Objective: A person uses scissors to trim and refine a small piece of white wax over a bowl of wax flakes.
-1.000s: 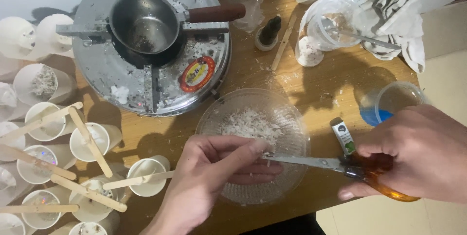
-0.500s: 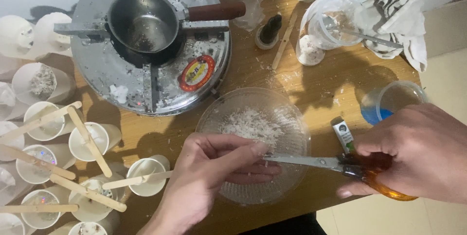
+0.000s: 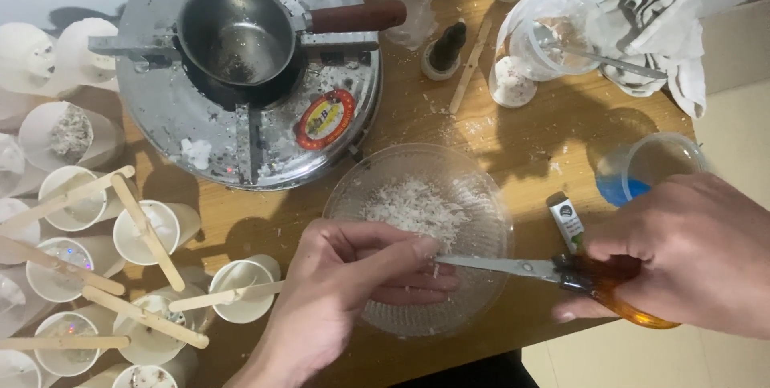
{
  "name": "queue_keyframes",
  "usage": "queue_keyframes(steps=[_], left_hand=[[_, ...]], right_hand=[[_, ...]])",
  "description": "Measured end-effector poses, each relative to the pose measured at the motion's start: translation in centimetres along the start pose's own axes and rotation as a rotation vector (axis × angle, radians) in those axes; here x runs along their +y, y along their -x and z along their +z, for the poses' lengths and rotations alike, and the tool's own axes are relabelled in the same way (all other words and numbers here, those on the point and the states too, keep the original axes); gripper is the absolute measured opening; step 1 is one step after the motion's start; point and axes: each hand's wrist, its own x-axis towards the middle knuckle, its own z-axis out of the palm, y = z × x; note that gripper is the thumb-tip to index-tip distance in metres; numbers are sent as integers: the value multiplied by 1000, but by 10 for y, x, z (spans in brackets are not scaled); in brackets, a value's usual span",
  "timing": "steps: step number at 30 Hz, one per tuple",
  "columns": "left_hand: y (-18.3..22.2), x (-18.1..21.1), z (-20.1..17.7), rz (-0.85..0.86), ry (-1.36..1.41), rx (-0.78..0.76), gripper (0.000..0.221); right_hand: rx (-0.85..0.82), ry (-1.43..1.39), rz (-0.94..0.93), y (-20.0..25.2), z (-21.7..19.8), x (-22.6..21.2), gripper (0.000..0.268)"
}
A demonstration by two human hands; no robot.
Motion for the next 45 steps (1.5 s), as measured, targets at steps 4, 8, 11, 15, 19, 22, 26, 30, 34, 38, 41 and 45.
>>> queue_keyframes(steps=[4, 8, 11, 15, 19, 22, 26, 30, 34, 38, 41, 45], left_hand=[[1, 2, 1, -13, 16, 13, 22], [0, 1, 1, -2, 34, -7, 28], [5, 5, 5, 23, -18, 40, 40], [5, -18, -2, 414, -514, 94, 45], [-2, -34, -11, 1201, -1002, 152, 16], [-2, -39, -14, 1346, -1167, 244, 31], [-4, -44, -8, 1405, -1122, 317, 14], [11, -38, -1, 1129, -759, 167, 36], [-40, -61, -17, 109, 38, -61, 85], [-18, -67, -16, 417, 512, -533, 79], [-6, -59, -14, 202, 636, -543, 82], [-1, -58, -25, 276, 579, -756, 88]], right_hand=[[-24, -9, -4, 0, 0, 3, 71], [-82, 125, 87, 2, -3, -2, 73], [-152, 152, 122, 5, -3, -4, 69], [-139, 366, 196, 17, 6, -7, 80], [-119, 373, 217, 32, 15, -13, 72], [-60, 282, 232, 39, 23, -17, 70], [5, 88, 267, 42, 30, -30, 62], [126, -518, 251, 39, 34, -58, 46], [281, -963, -20, 27, 66, -82, 56], [158, -993, -82, 16, 103, -97, 34], [-60, -1032, 238, 9, 86, -116, 57], [-48, -1005, 530, 6, 45, -126, 67]])
